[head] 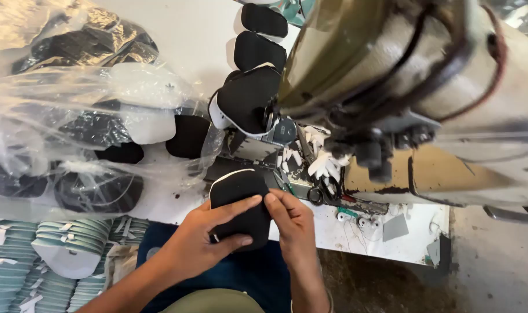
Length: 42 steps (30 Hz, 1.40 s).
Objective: The person uses a sewing machine to stitch the edges of black and white shoe parts. They guide the material under the needle, sew along the perimeter, and then use scissors to cut the thread before moving to the next piece.
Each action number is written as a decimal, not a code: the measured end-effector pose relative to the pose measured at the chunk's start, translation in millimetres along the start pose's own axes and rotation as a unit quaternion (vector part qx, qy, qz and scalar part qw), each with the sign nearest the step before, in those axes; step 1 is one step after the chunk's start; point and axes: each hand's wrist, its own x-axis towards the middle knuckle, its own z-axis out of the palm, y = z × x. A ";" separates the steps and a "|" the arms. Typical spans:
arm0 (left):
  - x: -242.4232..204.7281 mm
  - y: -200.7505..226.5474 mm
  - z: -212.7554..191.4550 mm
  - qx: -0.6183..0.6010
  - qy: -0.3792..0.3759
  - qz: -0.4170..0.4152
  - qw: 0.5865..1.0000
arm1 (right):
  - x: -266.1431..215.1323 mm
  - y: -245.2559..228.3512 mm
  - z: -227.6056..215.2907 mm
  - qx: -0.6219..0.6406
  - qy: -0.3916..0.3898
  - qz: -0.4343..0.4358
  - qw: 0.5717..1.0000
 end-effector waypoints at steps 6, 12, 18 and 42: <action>47.1 12.7 21.8 0.078 0.131 0.015 0.988 | 56.2 -49.7 29.9 -0.009 0.095 -0.067 0.993; 86.1 27.5 -8.2 0.093 0.139 -0.053 0.985 | 83.0 -23.7 21.2 0.015 0.128 -0.138 0.982; 97.1 15.6 -46.4 0.043 0.028 -0.063 0.997 | 67.9 -23.4 21.1 0.083 0.040 -0.110 0.990; 165.3 28.6 -91.9 -0.003 -0.122 -0.162 0.979 | 81.0 -32.9 43.8 0.183 0.081 -0.090 0.976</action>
